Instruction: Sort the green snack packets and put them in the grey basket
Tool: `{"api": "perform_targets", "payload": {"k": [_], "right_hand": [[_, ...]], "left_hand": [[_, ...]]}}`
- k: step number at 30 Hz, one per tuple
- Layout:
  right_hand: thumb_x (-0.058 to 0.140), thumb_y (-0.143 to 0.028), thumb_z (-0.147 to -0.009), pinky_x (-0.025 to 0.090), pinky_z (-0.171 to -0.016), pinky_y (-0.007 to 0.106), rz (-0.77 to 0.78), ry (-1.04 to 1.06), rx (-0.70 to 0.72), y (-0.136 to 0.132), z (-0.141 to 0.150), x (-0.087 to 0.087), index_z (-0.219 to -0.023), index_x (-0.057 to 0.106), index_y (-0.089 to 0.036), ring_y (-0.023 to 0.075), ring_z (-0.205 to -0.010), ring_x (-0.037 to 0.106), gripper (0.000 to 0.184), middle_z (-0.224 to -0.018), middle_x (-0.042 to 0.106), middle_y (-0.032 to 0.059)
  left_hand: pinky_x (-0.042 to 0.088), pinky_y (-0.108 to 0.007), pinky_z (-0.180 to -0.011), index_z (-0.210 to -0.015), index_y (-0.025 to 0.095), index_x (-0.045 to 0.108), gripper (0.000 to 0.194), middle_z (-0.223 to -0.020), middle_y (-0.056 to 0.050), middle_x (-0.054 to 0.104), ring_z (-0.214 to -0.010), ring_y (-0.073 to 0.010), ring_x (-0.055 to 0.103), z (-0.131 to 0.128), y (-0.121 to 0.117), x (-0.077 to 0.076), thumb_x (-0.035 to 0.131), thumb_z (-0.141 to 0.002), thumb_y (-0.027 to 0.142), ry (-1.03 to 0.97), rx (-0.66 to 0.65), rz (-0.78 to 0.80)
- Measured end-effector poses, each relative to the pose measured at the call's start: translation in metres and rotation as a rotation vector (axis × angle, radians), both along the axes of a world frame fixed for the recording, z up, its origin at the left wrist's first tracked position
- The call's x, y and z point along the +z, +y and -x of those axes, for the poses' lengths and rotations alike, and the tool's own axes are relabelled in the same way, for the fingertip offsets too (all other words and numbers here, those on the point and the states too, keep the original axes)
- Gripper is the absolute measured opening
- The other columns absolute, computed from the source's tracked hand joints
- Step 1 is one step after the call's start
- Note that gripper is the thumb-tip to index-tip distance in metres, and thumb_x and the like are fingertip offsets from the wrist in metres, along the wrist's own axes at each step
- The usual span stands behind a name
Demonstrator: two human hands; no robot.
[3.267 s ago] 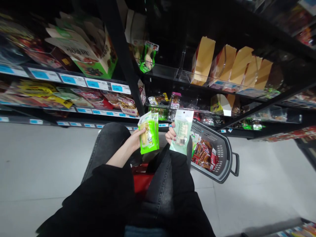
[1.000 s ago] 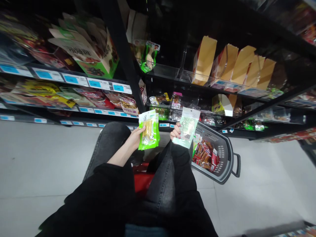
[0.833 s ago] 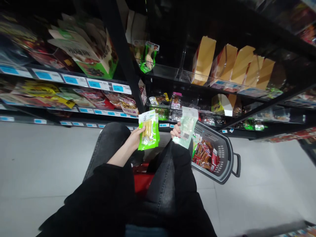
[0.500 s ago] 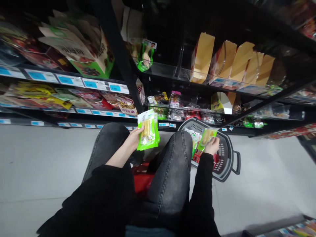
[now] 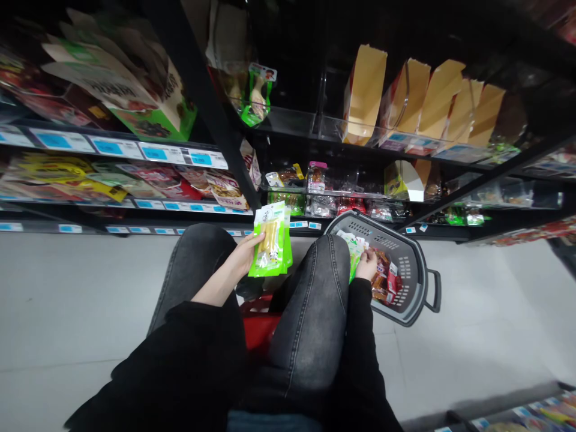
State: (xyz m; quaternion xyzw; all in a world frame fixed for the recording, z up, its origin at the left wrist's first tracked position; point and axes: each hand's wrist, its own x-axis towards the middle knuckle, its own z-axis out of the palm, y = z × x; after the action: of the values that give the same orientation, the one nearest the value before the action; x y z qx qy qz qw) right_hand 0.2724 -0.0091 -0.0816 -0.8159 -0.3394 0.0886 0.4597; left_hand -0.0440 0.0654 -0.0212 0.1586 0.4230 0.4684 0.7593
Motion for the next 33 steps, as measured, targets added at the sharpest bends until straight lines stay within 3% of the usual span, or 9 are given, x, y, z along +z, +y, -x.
{"api": "perform_targets", "payload": {"k": [2,4,7,10,16,21,25,28,33], "right_hand": [[0.044,-0.034,-0.082,0.045,-0.080,0.035,-0.053,0.029,0.036,0.007,0.027,0.026,-0.088,0.057,-0.013,0.0170,-0.083,0.057,0.025,-0.088,0.062,0.0064],[0.047,-0.037,-0.079,0.044,-0.075,0.030,-0.082,0.087,0.288,0.015,0.064,0.058,-0.084,0.057,-0.017,0.0149,-0.075,0.056,0.023,-0.080,0.062,0.0022],[0.051,-0.041,-0.076,0.042,-0.065,0.026,0.029,0.198,0.656,0.032,0.124,0.101,-0.082,0.056,-0.021,0.0127,-0.062,0.054,0.022,-0.068,0.060,-0.0023],[0.062,-0.040,-0.067,0.039,-0.063,0.026,0.158,0.134,0.703,0.052,0.167,0.121,-0.082,0.054,-0.022,0.0138,-0.061,0.052,0.025,-0.062,0.056,-0.0036],[0.059,-0.038,-0.068,0.039,-0.063,0.025,0.219,0.195,0.639,0.076,0.191,0.102,-0.065,0.053,-0.021,0.0127,-0.059,0.051,0.019,-0.058,0.055,-0.0042],[0.052,-0.037,-0.072,0.042,-0.069,0.026,0.019,0.322,0.405,0.080,0.169,0.066,-0.074,0.055,-0.021,0.0133,-0.067,0.054,0.017,-0.069,0.060,-0.0022],[0.052,-0.035,-0.070,0.043,-0.065,0.024,-0.266,0.693,0.197,0.086,0.139,0.047,-0.071,0.045,-0.021,0.0103,-0.062,0.052,0.015,-0.065,0.054,-0.0043],[0.054,-0.040,-0.070,0.040,-0.051,0.021,-0.393,1.040,0.346,0.086,0.126,0.043,-0.074,0.043,-0.023,0.0079,-0.049,0.044,0.020,-0.058,0.046,-0.0072],[0.050,-0.053,-0.073,0.020,-0.034,0.023,-0.544,1.512,0.663,0.078,0.130,0.047,-0.075,0.048,-0.024,0.0065,-0.034,0.012,0.029,-0.047,0.025,-0.0102]], "left_hand": [[0.056,-0.031,-0.059,-0.087,0.011,0.063,0.021,-0.074,-0.007,0.070,-0.061,-0.0194,0.066,-0.001,0.000,0.000,0.067,-0.066,0.014,0.008,-0.002,-0.007],[0.056,-0.031,-0.058,-0.087,0.012,0.063,0.021,-0.074,-0.007,0.070,-0.061,-0.0194,0.066,-0.003,-0.001,0.001,0.067,-0.066,0.014,0.019,-0.014,-0.012],[0.055,-0.031,-0.056,-0.087,0.012,0.063,0.022,-0.073,-0.008,0.070,-0.060,-0.0197,0.066,-0.004,-0.002,0.003,0.066,-0.066,0.015,0.036,-0.027,-0.030],[0.055,-0.032,-0.059,-0.086,0.012,0.063,0.022,-0.072,-0.008,0.070,-0.061,-0.0203,0.066,-0.003,-0.002,0.004,0.068,-0.065,0.015,0.036,-0.019,-0.064],[0.055,-0.034,-0.066,-0.089,0.013,0.064,0.027,-0.076,-0.009,0.070,-0.066,-0.0221,0.067,0.002,0.000,0.002,0.071,-0.063,0.019,0.050,0.023,-0.094],[0.054,-0.035,-0.070,-0.086,0.012,0.065,0.034,-0.076,-0.009,0.070,-0.072,-0.0237,0.067,0.002,0.000,-0.001,0.078,-0.056,0.022,0.077,0.084,-0.087],[0.054,-0.035,-0.069,-0.082,0.011,0.065,0.031,-0.075,-0.008,0.070,-0.067,-0.0212,0.066,0.003,0.001,0.000,0.078,-0.055,0.020,0.091,0.090,-0.063],[0.054,-0.035,-0.067,-0.084,0.012,0.064,0.028,-0.076,-0.008,0.070,-0.065,-0.0198,0.066,0.004,0.001,0.002,0.075,-0.059,0.019,0.065,0.069,-0.044],[0.055,-0.034,-0.064,-0.087,0.012,0.064,0.027,-0.079,-0.008,0.070,-0.066,-0.0203,0.066,0.005,0.001,0.001,0.072,-0.062,0.017,0.033,0.075,-0.018]]}}
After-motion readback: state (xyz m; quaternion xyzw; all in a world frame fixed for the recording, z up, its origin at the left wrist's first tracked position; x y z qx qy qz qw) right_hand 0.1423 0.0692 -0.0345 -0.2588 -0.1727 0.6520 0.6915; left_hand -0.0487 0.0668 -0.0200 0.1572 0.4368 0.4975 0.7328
